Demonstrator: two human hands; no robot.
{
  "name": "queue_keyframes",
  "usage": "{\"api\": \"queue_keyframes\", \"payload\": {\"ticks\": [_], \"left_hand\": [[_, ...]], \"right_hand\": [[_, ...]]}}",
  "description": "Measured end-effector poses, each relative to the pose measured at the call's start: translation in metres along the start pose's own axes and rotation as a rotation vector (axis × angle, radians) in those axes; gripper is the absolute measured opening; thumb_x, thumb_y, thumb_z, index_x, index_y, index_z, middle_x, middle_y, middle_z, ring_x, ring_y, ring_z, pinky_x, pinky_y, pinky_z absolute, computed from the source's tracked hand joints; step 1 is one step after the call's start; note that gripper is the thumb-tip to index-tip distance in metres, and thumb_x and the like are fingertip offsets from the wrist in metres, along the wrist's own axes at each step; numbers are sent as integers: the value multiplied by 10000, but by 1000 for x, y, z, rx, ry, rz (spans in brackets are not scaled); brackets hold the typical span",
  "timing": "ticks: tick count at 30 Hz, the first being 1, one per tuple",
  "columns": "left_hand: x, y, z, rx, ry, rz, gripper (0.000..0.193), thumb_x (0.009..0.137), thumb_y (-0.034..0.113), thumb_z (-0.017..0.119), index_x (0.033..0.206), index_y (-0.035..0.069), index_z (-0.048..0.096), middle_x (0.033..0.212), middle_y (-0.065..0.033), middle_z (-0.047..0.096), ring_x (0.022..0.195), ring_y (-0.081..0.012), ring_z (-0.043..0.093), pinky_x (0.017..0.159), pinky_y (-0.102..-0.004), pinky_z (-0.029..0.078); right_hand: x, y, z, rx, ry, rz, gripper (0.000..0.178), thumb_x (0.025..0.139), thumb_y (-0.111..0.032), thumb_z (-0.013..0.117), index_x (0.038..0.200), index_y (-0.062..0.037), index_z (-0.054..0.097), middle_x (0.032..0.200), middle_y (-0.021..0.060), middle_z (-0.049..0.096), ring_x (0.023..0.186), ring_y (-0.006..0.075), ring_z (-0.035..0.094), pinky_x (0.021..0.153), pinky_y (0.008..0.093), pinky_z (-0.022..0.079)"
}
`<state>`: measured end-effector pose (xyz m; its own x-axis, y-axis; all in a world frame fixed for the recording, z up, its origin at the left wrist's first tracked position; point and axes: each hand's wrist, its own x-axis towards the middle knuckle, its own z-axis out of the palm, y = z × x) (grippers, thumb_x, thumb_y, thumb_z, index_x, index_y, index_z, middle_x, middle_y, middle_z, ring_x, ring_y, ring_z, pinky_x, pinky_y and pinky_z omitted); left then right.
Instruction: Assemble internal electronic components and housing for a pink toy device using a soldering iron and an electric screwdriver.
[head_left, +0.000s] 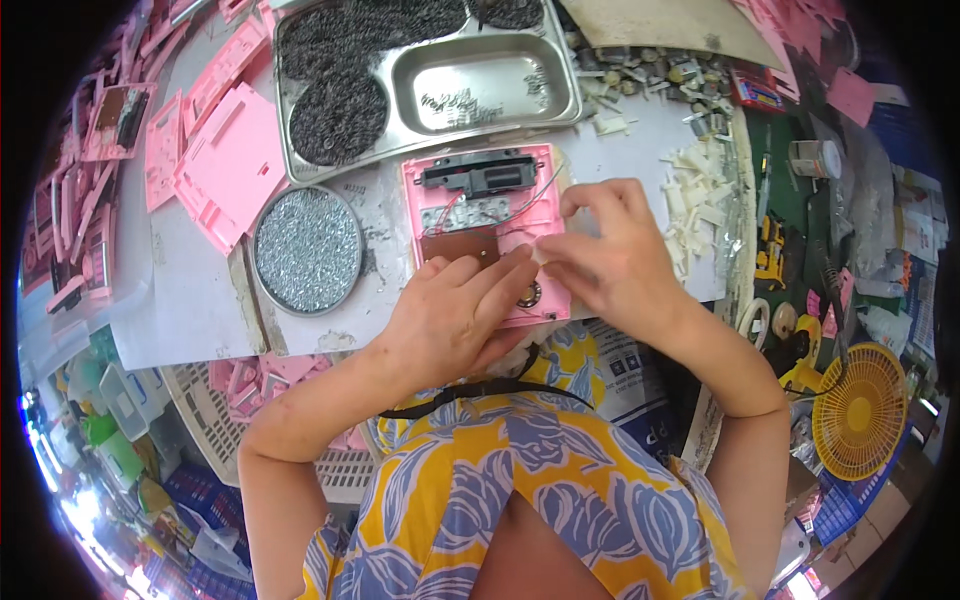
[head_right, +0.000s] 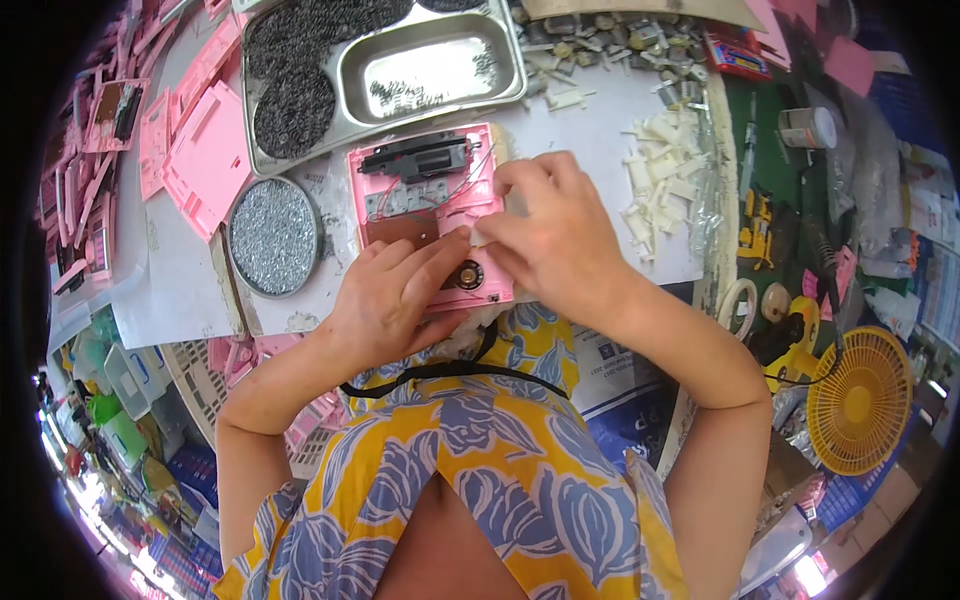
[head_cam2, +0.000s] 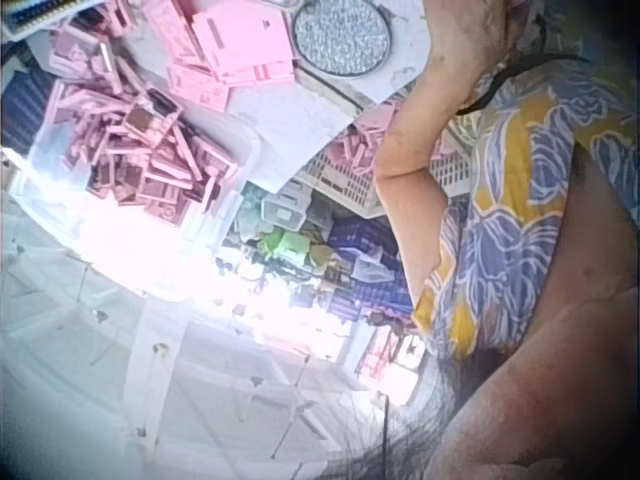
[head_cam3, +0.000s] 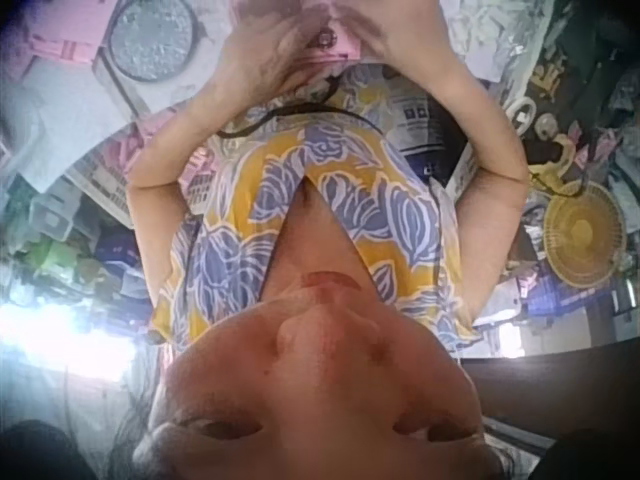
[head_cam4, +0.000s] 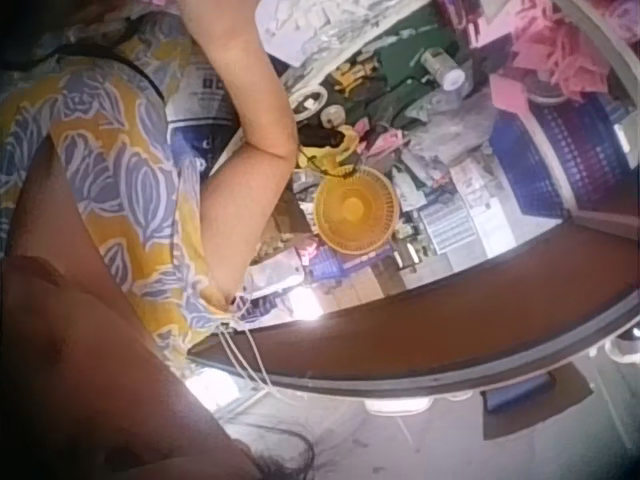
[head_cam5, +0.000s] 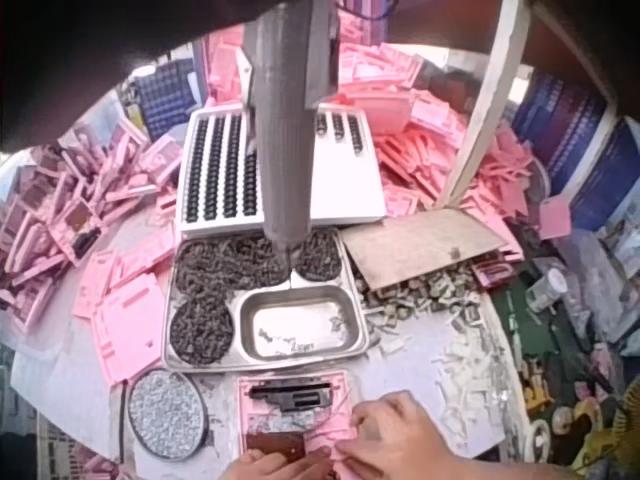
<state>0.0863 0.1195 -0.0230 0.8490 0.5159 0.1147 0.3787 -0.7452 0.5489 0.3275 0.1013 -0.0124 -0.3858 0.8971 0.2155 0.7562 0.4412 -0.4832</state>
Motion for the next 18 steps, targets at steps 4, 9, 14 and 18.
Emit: {"api": "queue_keyframes", "payload": {"ticks": [4,9,14,18], "left_hand": [[6,8,-22,-449,73,-25,526,814,82,733,1304,-7,565,1231,-189,646,1126,-381,628,939,-458,510],[37,53,-113,-1334,47,281,328,828,12,656,1154,-28,643,1166,-202,663,1086,-356,653,924,-437,521],[40,58,-123,-1350,107,369,334,841,35,650,1168,-27,633,1154,-176,661,1041,-328,655,881,-414,521],[26,55,-118,-1277,291,381,339,851,53,645,1180,-27,625,1144,-156,659,1005,-306,656,846,-396,522]], "right_hand": [[2,10,-18,195,-67,58,320,765,-165,797,1076,-103,751,1171,106,612,1096,310,536,943,393,469],[4,82,-42,311,161,411,357,814,-169,772,1158,-80,732,1125,105,690,1055,247,614,917,362,487],[24,159,-62,-371,435,319,349,831,-198,756,1162,-91,720,1180,132,676,1106,321,592,948,419,475],[42,175,-44,-661,461,228,372,830,-238,766,1176,-115,708,1159,139,670,1103,356,562,952,436,473]]}}
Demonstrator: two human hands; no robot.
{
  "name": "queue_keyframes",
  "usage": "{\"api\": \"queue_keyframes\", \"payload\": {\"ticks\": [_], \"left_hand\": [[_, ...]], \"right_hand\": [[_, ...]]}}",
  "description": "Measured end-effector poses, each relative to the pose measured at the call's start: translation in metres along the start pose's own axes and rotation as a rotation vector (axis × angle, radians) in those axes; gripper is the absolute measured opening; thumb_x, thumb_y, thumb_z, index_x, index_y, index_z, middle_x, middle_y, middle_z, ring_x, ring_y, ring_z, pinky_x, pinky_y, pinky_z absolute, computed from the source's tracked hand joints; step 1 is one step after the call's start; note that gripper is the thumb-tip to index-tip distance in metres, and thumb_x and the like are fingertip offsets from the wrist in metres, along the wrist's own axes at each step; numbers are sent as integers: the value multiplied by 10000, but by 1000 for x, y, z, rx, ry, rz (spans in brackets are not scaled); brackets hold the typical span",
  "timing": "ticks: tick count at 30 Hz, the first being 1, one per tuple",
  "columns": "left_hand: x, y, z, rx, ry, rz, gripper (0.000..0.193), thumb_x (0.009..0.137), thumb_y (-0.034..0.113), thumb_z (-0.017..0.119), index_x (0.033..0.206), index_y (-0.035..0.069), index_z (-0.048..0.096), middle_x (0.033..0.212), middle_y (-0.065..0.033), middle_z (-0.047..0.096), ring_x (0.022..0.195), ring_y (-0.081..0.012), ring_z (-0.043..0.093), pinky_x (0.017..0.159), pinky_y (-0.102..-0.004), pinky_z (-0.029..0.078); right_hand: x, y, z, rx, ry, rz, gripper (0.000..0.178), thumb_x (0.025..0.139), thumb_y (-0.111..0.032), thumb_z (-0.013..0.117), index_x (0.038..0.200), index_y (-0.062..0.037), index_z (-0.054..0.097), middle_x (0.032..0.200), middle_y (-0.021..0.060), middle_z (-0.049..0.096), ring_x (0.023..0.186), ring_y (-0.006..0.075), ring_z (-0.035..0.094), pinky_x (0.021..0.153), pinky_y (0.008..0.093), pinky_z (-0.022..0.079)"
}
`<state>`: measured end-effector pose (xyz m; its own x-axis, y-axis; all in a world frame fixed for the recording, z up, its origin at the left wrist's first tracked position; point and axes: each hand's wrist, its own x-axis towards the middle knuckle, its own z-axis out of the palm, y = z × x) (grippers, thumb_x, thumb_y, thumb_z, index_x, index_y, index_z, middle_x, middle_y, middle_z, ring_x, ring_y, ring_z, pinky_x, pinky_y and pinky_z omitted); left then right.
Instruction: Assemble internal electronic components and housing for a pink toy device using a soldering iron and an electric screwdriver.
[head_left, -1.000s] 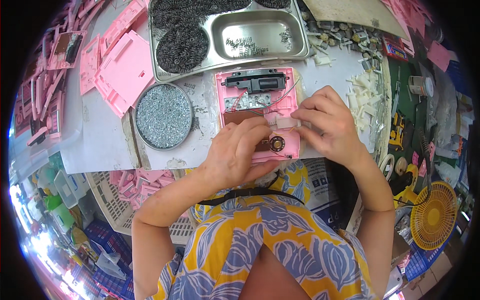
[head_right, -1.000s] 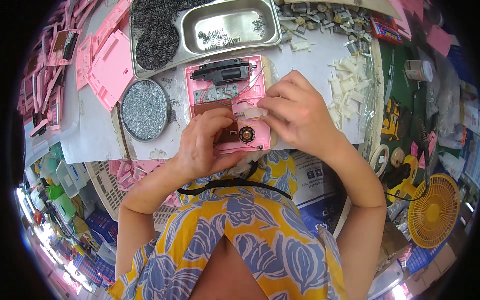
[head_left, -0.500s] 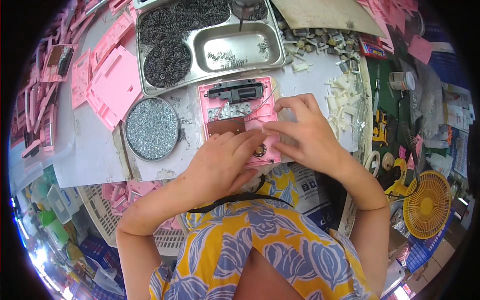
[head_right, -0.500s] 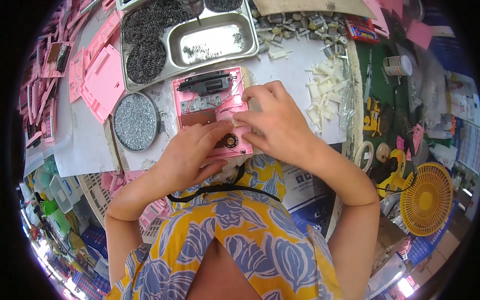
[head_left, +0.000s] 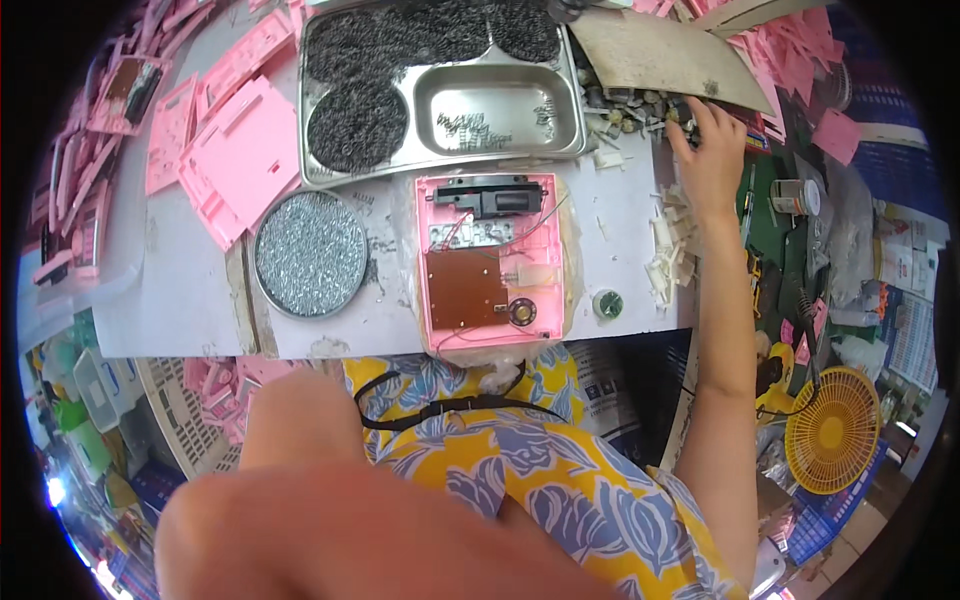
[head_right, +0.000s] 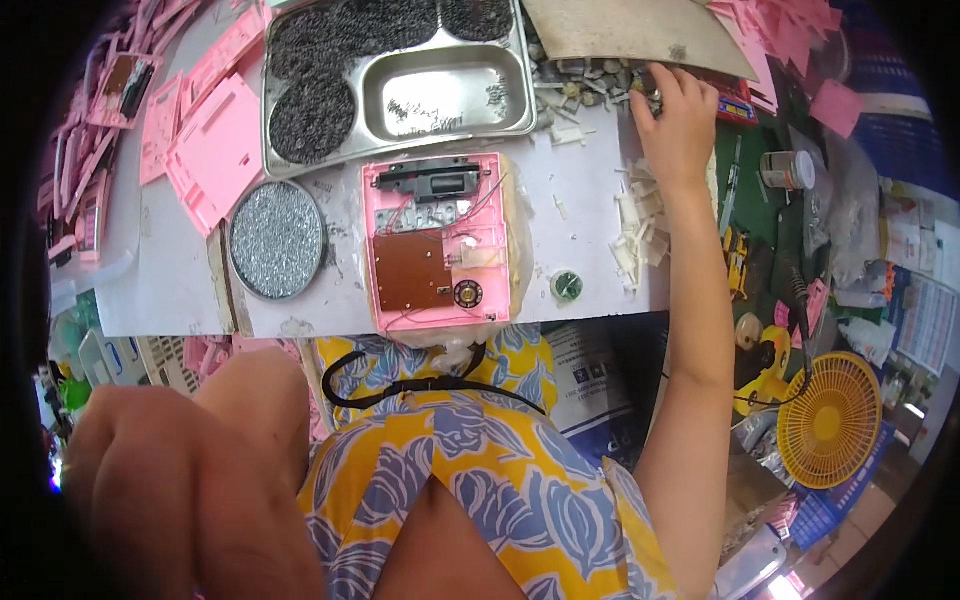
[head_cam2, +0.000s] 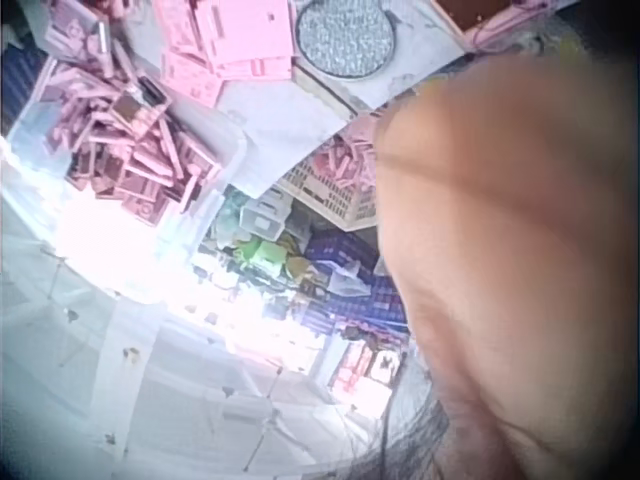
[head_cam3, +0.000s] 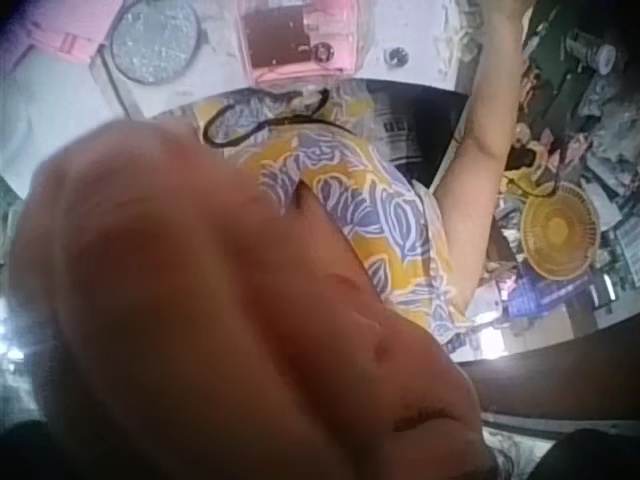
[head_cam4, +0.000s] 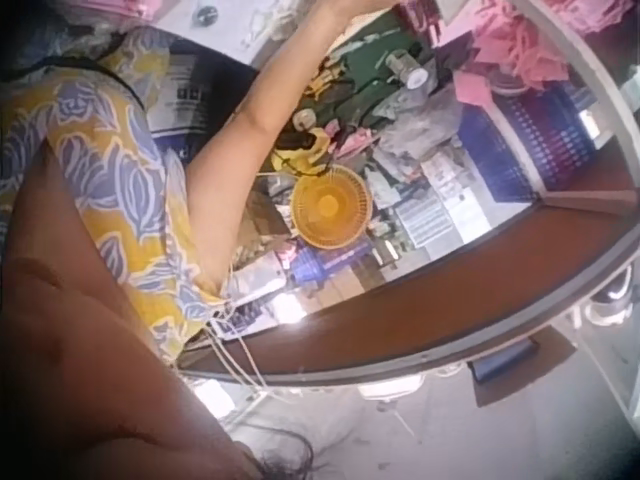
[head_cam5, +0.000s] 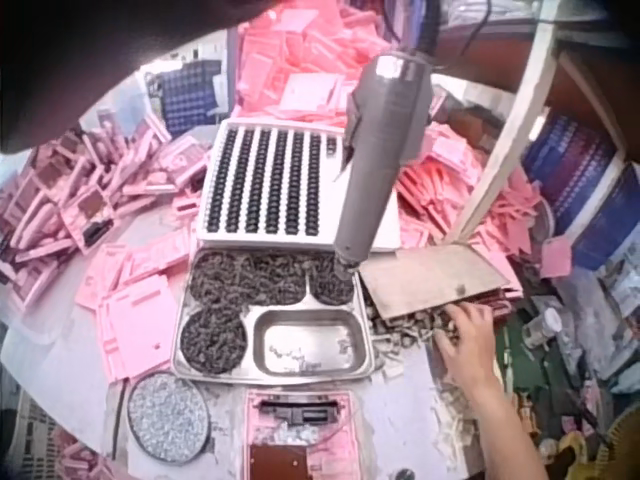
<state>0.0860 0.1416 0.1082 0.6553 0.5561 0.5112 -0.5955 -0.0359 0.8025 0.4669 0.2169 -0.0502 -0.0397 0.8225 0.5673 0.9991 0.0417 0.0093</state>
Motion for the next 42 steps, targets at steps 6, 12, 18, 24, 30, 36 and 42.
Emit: {"api": "queue_keyframes", "payload": {"ticks": [6,12,18,24,30,36,42], "left_hand": [[-35,3,-4,238,239,275,349,866,81,637,1197,-27,613,1128,-126,657,951,-273,658,794,-368,522],[-64,4,-6,539,762,372,361,882,108,629,1215,-27,601,1113,-96,655,898,-240,660,742,-341,523],[3,-93,-20,235,382,-816,311,1033,290,590,1132,-3,619,877,-44,650,707,-81,568,604,-259,477],[8,-117,-26,421,-9,-770,364,1024,308,625,825,3,624,649,-3,557,601,-67,476,525,-288,399],[49,-123,-22,687,-367,-462,368,939,324,684,781,-1,611,595,-162,549,528,-311,551,513,-384,408],[113,-148,-8,676,-477,-407,342,943,338,672,847,9,660,632,-139,602,545,-265,609,546,-386,455],[205,-224,-64,1044,164,-213,234,898,238,683,998,36,747,905,-152,712,847,-265,701,769,-411,543]], "right_hand": [[-3,-2,1,28,38,-9,250,794,-204,802,1020,-124,732,1038,93,673,994,327,583,870,423,496],[-22,-32,-28,326,59,26,266,793,-143,783,1040,-72,713,1044,98,678,947,276,617,819,385,513],[-54,-125,-89,1059,-51,146,318,760,-25,825,1050,-35,697,1037,103,672,805,192,668,708,293,554],[-58,-115,-131,1096,-266,28,208,780,29,792,973,-1,721,998,115,704,824,198,712,712,295,575],[-69,-88,-146,1303,-398,302,153,864,45,720,1011,36,680,928,113,717,791,190,717,689,282,588],[-97,-55,-145,1650,-323,889,134,1023,-125,569,1024,9,567,846,126,694,705,210,722,631,297,612],[-95,-37,-119,1832,-19,918,121,1048,-160,531,1046,-40,514,819,155,687,636,199,709,544,258,580]]}}
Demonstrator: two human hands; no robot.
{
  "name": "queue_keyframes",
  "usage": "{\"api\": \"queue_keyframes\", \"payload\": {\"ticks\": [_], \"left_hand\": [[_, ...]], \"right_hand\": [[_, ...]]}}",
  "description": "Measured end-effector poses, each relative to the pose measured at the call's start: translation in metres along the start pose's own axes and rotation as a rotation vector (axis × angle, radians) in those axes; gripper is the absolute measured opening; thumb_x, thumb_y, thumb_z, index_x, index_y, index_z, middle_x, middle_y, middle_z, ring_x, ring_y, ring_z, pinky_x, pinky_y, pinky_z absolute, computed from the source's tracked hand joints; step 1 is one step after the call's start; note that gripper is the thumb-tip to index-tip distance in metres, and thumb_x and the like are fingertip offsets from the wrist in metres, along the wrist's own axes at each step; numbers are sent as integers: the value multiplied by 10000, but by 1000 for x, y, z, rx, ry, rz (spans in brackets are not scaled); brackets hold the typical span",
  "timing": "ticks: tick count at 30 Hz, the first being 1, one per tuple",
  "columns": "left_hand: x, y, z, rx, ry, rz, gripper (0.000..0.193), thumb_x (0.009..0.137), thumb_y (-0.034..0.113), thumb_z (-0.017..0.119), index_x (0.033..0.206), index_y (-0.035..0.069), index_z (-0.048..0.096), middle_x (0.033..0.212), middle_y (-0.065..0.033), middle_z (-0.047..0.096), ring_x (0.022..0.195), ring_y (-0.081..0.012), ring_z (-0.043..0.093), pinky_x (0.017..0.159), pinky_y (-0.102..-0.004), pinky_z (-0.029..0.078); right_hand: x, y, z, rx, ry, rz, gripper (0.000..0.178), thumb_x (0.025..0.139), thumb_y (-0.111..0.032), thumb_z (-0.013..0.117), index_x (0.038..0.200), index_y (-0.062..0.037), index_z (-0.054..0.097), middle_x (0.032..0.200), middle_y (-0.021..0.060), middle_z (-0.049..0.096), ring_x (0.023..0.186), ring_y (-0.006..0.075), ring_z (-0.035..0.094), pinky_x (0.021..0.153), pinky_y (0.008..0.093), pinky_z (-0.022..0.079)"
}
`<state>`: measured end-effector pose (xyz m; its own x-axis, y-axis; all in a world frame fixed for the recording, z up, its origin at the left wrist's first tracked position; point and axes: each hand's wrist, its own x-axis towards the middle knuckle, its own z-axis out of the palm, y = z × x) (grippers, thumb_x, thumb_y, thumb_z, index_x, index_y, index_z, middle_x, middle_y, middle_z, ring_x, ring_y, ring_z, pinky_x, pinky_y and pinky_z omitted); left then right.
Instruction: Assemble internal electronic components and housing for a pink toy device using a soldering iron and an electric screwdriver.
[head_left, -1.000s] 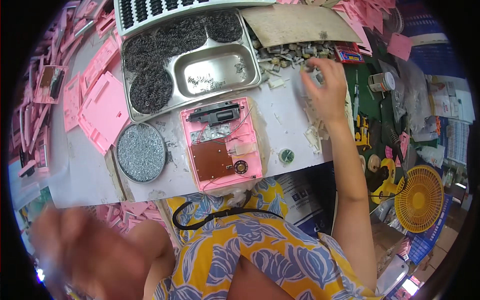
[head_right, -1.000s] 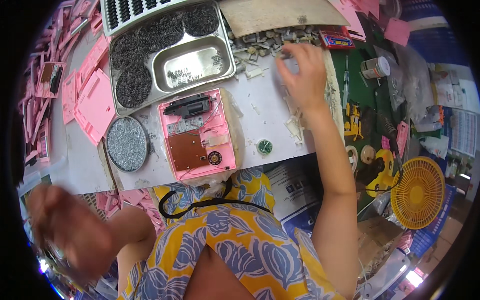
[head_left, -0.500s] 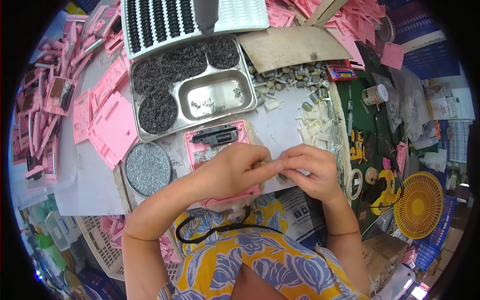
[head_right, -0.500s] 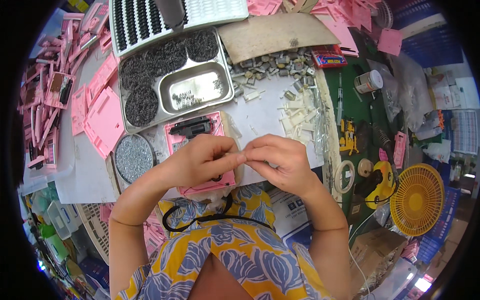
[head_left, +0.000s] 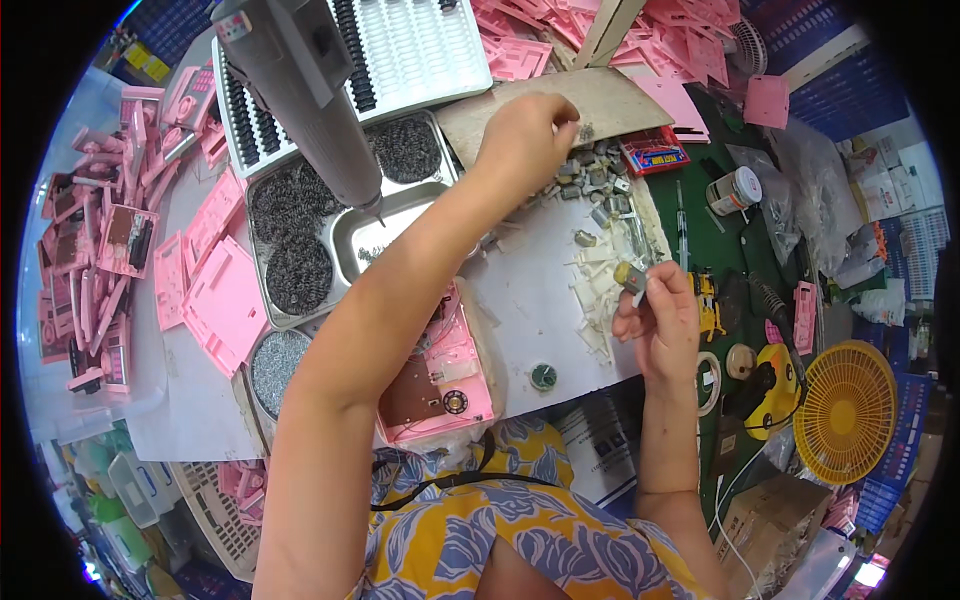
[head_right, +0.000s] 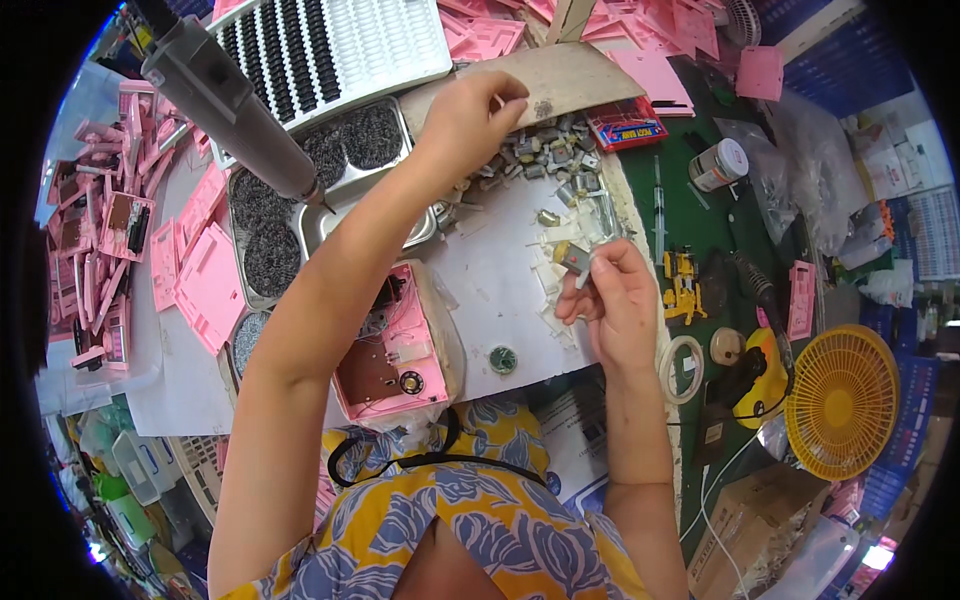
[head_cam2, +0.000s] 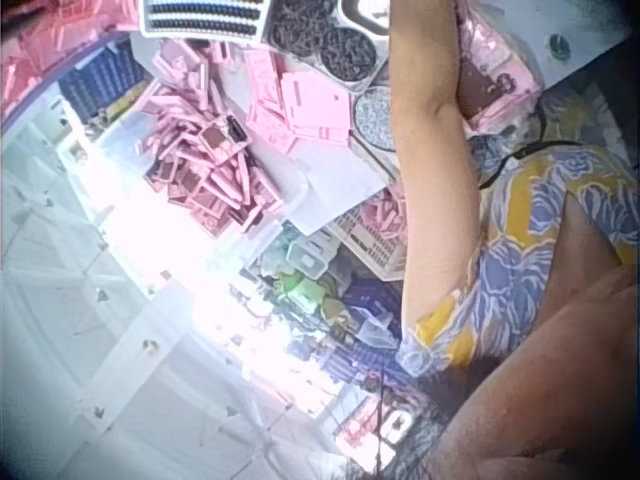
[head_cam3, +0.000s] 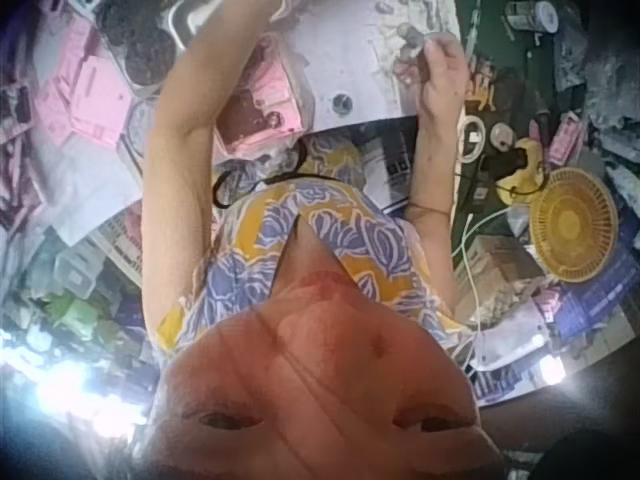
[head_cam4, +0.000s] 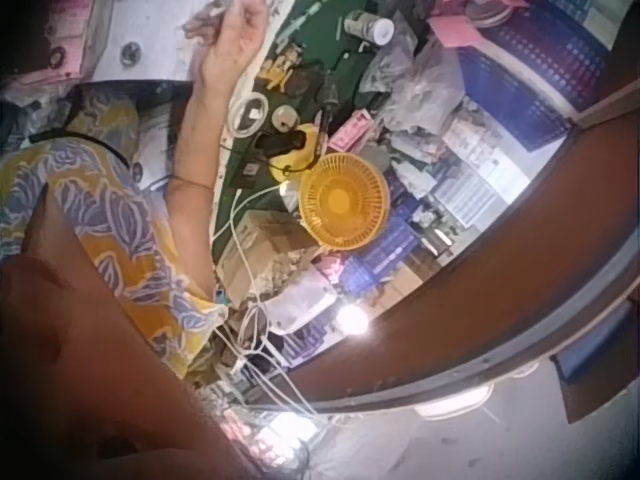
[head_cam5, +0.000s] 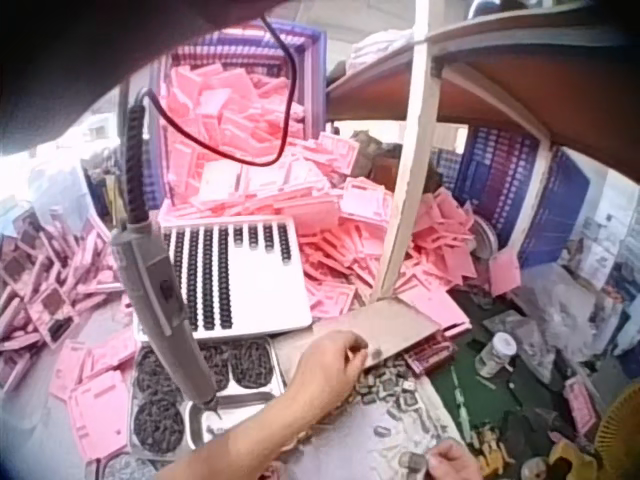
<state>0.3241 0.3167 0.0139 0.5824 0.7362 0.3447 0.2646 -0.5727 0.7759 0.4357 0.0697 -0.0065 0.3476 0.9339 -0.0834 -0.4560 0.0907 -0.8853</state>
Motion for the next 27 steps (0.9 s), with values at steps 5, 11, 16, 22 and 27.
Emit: {"api": "queue_keyframes", "payload": {"ticks": [5,11,16,22,27], "left_hand": [[26,-36,31,176,-34,87,217,840,189,673,1005,118,794,1045,-136,731,962,-342,691,877,-440,547],[29,-32,40,252,38,116,167,846,176,704,966,87,780,913,-146,726,853,-311,707,799,-400,552],[34,-34,38,74,164,18,184,844,204,691,922,41,725,813,-148,719,771,-303,705,737,-404,548],[-1,-22,-5,-131,326,47,199,877,158,676,928,-26,621,799,-169,674,722,-262,647,689,-375,521],[-143,36,-85,-413,-58,-136,159,945,73,659,1068,-14,708,914,-69,717,774,-97,635,715,-256,532]], "right_hand": [[-10,6,-14,1,23,51,119,1060,-167,514,1056,-49,496,848,195,700,679,260,736,541,265,589],[-16,8,-16,-28,73,-32,115,1046,-155,548,1040,-45,516,839,182,697,665,255,724,548,267,589],[-17,5,-18,179,8,33,119,970,-82,672,952,-38,563,831,94,666,684,155,637,628,248,539],[-33,7,-19,97,-90,244,168,899,26,684,1035,-33,604,880,59,634,723,134,631,652,237,515],[-59,14,-13,-396,-170,347,345,915,10,672,1251,-3,594,828,-8,543,737,59,563,676,190,458]]}}
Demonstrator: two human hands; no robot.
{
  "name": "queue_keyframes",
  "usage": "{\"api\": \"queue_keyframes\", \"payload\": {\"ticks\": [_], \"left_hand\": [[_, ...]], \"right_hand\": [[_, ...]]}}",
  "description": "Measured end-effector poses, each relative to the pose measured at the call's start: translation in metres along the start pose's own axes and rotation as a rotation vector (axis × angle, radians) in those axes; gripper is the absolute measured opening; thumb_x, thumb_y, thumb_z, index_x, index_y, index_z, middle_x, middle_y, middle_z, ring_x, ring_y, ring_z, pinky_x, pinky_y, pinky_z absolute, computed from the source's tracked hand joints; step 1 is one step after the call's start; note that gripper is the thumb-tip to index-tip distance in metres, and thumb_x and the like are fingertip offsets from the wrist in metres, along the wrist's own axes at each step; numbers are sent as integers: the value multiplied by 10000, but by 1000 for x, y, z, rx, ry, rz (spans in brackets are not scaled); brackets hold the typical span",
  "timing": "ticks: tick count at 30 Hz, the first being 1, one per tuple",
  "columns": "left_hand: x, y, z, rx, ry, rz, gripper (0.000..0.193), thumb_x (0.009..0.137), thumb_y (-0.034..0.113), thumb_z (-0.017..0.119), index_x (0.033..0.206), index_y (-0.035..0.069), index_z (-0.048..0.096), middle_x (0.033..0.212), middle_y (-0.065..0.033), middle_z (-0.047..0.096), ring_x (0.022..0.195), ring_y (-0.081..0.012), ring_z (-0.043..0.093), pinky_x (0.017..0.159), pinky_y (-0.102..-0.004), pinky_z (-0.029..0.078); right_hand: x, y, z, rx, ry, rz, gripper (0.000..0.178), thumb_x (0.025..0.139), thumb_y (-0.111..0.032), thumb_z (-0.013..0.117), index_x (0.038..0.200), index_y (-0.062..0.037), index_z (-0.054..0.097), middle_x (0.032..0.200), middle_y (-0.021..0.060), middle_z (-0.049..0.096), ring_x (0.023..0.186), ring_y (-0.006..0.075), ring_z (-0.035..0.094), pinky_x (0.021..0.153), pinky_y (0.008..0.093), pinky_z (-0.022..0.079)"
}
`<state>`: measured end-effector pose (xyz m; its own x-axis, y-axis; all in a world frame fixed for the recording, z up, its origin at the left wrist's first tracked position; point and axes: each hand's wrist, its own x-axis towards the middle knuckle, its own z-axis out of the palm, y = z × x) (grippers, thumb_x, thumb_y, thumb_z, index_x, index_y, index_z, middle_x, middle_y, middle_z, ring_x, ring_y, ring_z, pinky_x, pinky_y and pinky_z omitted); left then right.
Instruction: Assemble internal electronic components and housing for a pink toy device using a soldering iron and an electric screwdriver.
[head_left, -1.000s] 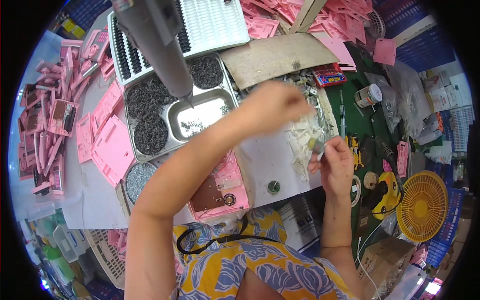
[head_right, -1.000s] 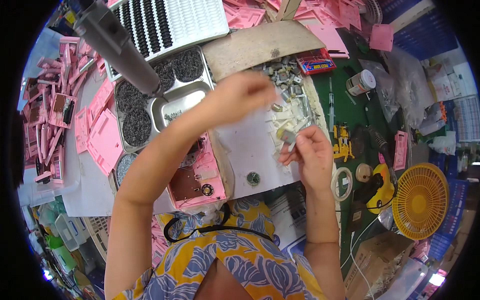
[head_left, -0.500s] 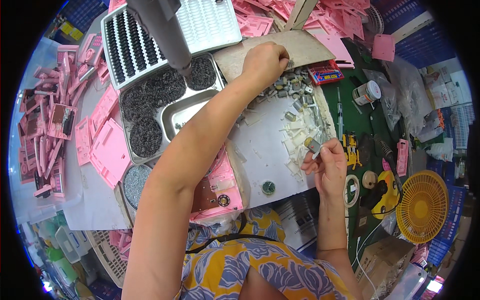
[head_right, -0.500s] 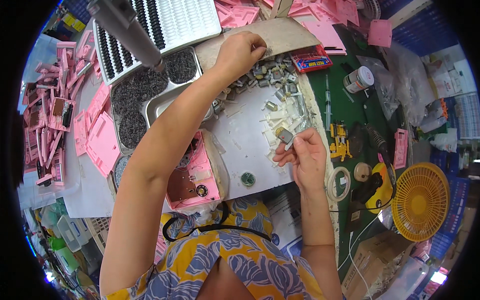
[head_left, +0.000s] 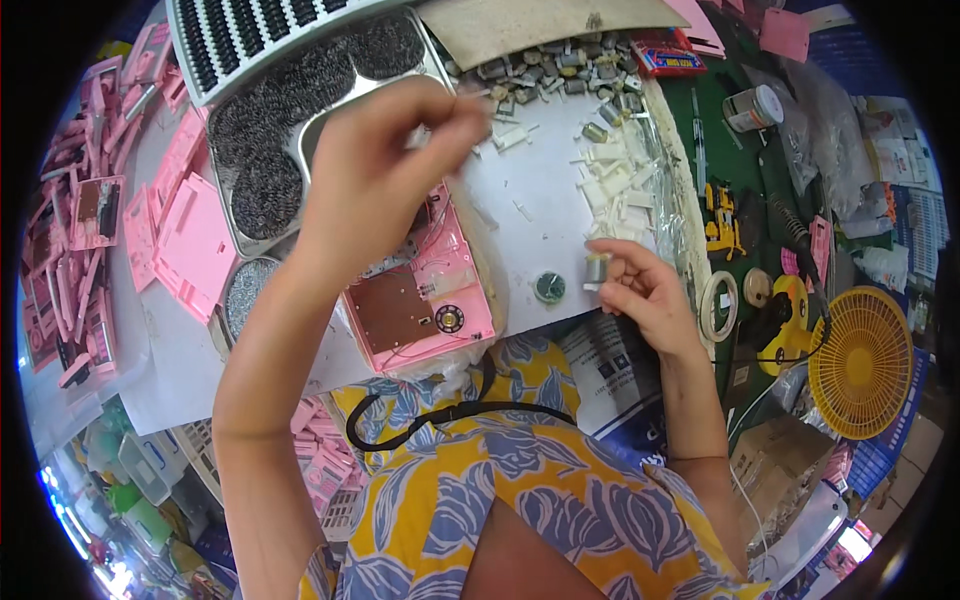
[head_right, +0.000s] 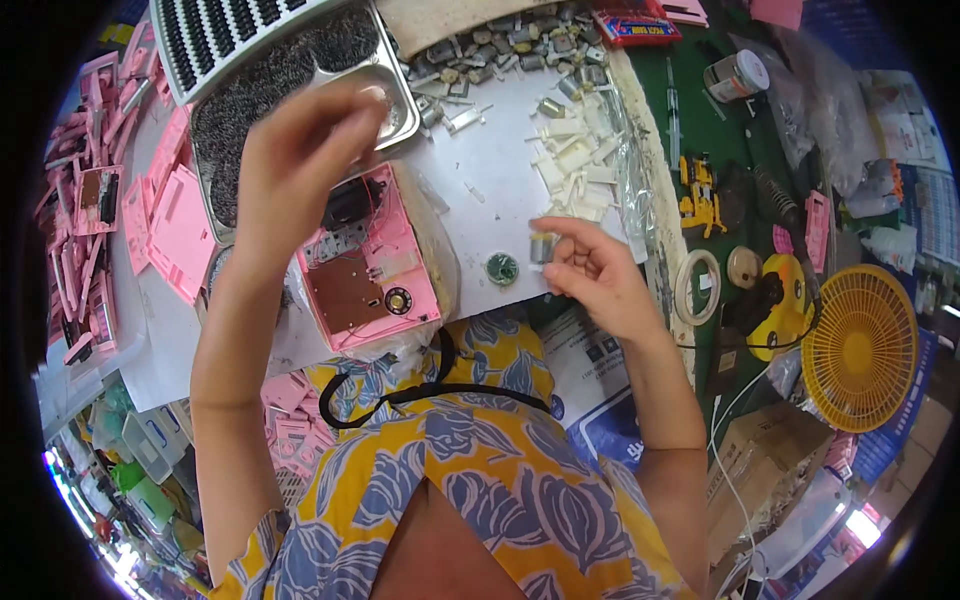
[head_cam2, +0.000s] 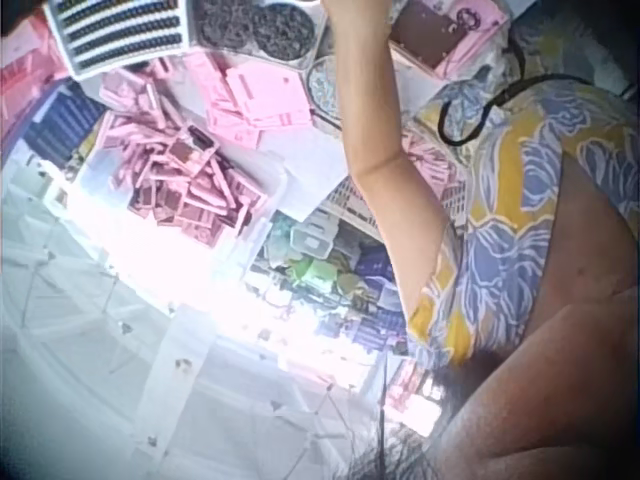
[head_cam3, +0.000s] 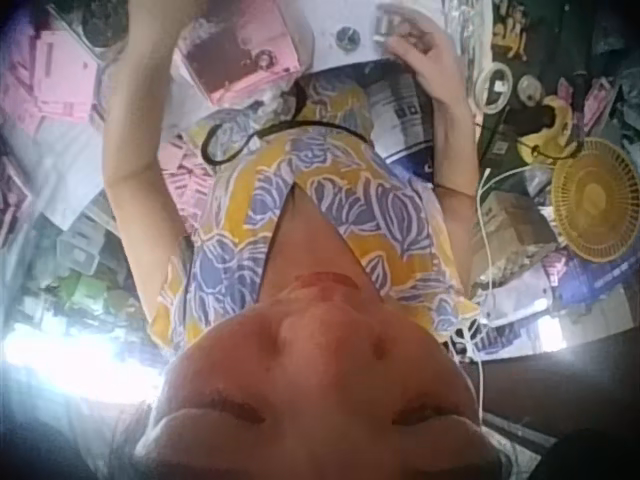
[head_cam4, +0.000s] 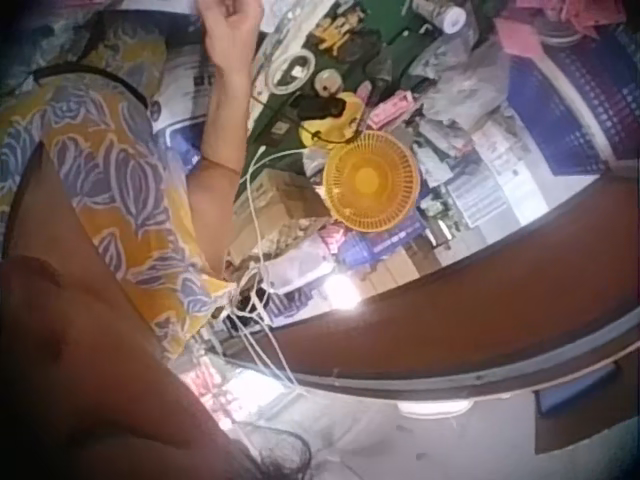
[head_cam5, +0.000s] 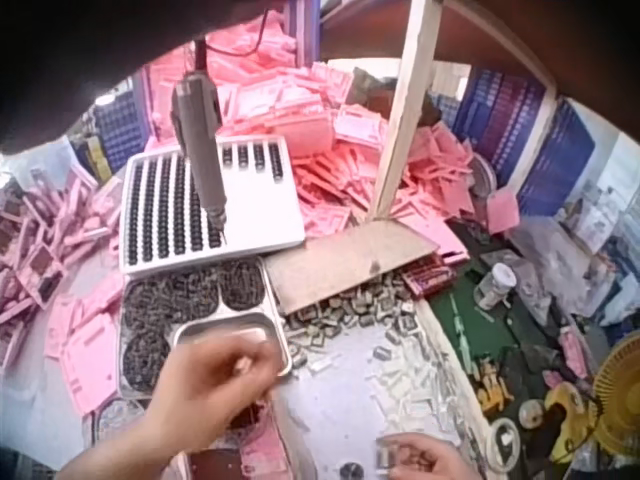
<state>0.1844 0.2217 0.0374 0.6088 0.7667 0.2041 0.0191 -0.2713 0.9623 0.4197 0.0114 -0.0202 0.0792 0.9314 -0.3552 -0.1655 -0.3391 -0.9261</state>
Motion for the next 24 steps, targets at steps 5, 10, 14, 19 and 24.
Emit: {"api": "queue_keyframes", "payload": {"ticks": [5,10,14,19,24], "left_hand": [[-111,-12,-16,-33,-18,-142,148,891,-29,688,1035,-17,720,951,-101,712,806,-145,663,693,-271,539],[-155,-12,-15,171,39,-132,198,810,-88,724,989,-7,743,941,-130,707,840,-215,689,704,-299,545],[-163,-10,-2,56,17,-177,206,818,-74,725,1007,4,750,961,-132,709,864,-224,693,720,-301,542],[-159,-10,13,115,-4,-80,216,819,-72,719,1018,7,745,977,-114,690,877,-238,698,747,-336,564],[-164,-15,23,-36,20,-175,362,825,-89,727,1163,13,650,972,-107,687,873,-201,718,747,-305,586]], "right_hand": [[7,3,21,-453,25,-74,337,901,-1,655,1233,-31,608,770,-35,503,677,36,472,616,218,389],[10,-6,29,-689,-36,-37,360,861,-18,672,1215,-47,613,731,17,556,630,97,535,593,267,432],[12,-8,48,-1008,0,-156,347,822,-29,648,1167,-50,616,778,99,628,674,234,642,626,362,500],[15,3,59,-1123,53,-246,339,792,-40,643,1129,-59,614,767,142,636,691,330,651,642,412,517],[7,-10,62,-316,-8,-97,402,833,29,682,1218,-47,595,735,-48,536,659,18,526,617,176,410]]}}
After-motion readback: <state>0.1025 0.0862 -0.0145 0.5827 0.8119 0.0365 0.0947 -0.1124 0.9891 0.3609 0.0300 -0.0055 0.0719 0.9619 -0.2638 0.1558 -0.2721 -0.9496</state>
